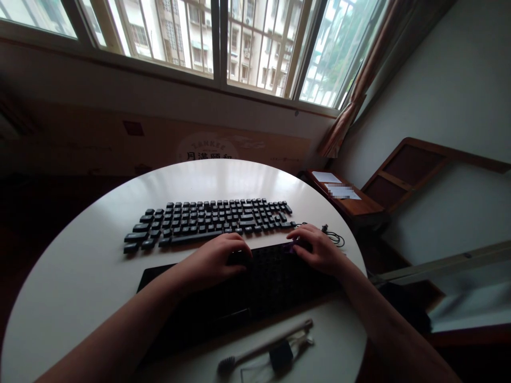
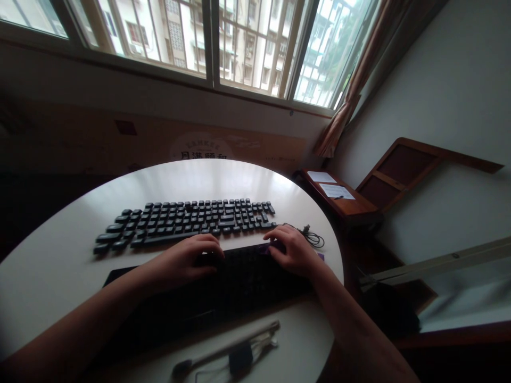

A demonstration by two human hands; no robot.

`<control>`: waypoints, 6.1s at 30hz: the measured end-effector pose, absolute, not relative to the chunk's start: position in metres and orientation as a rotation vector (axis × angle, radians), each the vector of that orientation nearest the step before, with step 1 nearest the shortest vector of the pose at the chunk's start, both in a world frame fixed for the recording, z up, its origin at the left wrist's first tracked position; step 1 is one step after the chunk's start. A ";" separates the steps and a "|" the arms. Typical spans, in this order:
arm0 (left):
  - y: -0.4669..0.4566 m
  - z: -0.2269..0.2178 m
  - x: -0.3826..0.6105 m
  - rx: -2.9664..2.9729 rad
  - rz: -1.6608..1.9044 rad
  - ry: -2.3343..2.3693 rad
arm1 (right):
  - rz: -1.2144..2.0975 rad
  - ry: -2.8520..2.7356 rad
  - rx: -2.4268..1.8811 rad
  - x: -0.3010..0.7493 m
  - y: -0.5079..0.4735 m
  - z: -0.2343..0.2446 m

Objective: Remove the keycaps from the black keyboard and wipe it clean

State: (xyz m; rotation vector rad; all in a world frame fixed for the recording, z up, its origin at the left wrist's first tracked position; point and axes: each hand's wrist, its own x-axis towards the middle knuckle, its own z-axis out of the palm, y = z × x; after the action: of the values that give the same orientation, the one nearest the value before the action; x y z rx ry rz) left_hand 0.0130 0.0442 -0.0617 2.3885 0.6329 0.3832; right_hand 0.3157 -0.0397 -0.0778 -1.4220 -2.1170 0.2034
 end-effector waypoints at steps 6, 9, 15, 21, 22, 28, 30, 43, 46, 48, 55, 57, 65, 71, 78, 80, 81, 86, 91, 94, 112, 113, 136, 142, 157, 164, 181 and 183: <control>0.044 -0.061 0.013 2.384 0.392 0.624 | 0.149 -1.887 -1.468 0.315 -0.039 -0.079; 0.044 -0.062 0.013 2.382 0.389 0.627 | 0.108 -1.898 -1.508 0.317 -0.037 -0.081; 0.045 -0.065 0.012 2.410 0.426 0.593 | 0.171 -2.161 -1.466 0.323 -0.041 -0.075; 0.045 -0.065 0.011 2.398 0.425 0.601 | 0.354 -2.029 -1.373 0.330 -0.053 -0.061; 0.045 -0.065 0.011 2.402 0.420 0.602 | 0.395 -2.010 -1.367 0.330 -0.056 -0.059; 0.046 -0.067 0.010 2.433 0.419 0.600 | 0.348 -2.193 -1.542 0.316 -0.066 -0.048; 0.046 -0.068 0.010 2.435 0.423 0.594 | 0.258 -2.234 -1.547 0.311 -0.066 -0.044; 0.047 -0.068 0.012 2.444 0.444 0.581 | 0.045 -2.359 -1.931 0.309 -0.066 -0.033; 0.047 -0.068 0.012 2.448 0.451 0.568 | 0.060 -2.368 -1.909 0.312 -0.073 -0.035; 0.047 -0.068 0.012 2.443 0.447 0.563 | 0.092 -2.361 -1.881 0.315 -0.076 -0.037; 0.047 -0.068 0.012 2.439 0.432 0.570 | 0.134 -2.332 -1.858 0.315 -0.083 -0.033; 0.048 -0.068 0.012 2.441 0.429 0.575 | 0.148 -2.258 -1.774 0.315 -0.087 -0.029; 0.047 -0.067 0.012 2.441 0.428 0.568 | 0.502 -1.470 -1.046 0.325 -0.112 0.006; 0.049 -0.070 0.011 2.449 0.435 0.561 | 0.644 -1.169 -0.785 0.337 -0.126 0.057; 0.049 -0.071 0.011 2.446 0.437 0.574 | 0.740 -1.387 -1.069 0.351 -0.125 0.070; 0.049 -0.070 0.011 2.445 0.431 0.579 | 0.820 -1.558 -1.265 0.345 -0.109 0.059; 0.049 -0.070 0.011 2.446 0.429 0.579 | 0.876 -1.681 -1.346 0.340 -0.097 0.051; 0.048 -0.070 0.011 2.441 0.436 0.569 | 1.002 -2.234 -1.426 0.316 -0.030 0.004; 0.044 -0.066 0.010 2.427 0.423 0.605 | 0.910 -2.283 -1.470 0.307 0.000 -0.032; 0.042 -0.062 0.011 2.416 0.405 0.629 | 0.781 -2.294 -1.518 0.311 0.001 -0.043; 0.041 -0.062 0.012 2.436 0.356 0.708 | 0.480 -2.297 -1.647 0.312 -0.008 -0.062; 0.041 -0.061 0.012 2.434 0.355 0.713 | 0.479 -2.283 -1.665 0.311 -0.008 -0.062; 0.041 -0.060 0.011 2.414 0.371 0.665 | 0.601 -2.269 -1.641 0.314 -0.011 -0.062; 0.041 -0.061 0.011 2.405 0.368 0.678 | 0.604 -2.118 -1.736 0.308 -0.008 -0.066; 0.043 -0.061 0.012 2.415 0.354 0.675 | 0.693 -1.734 -1.274 0.330 -0.030 -0.038; 0.042 -0.058 0.012 2.418 0.339 0.679 | 1.045 -1.605 -0.735 0.350 -0.038 -0.046; 0.042 -0.060 0.011 2.433 0.338 0.676 | 1.141 -2.157 -1.210 0.336 -0.032 -0.036; 0.043 -0.061 0.011 2.435 0.348 0.671 | 0.970 -2.232 -1.322 0.330 -0.031 -0.038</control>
State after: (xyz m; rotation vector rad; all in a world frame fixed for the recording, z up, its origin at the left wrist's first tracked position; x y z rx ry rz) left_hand 0.0110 0.0425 -0.0609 2.4347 0.6713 0.3481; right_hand 0.3296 -0.0309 -0.0379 -1.3218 -2.2322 0.9704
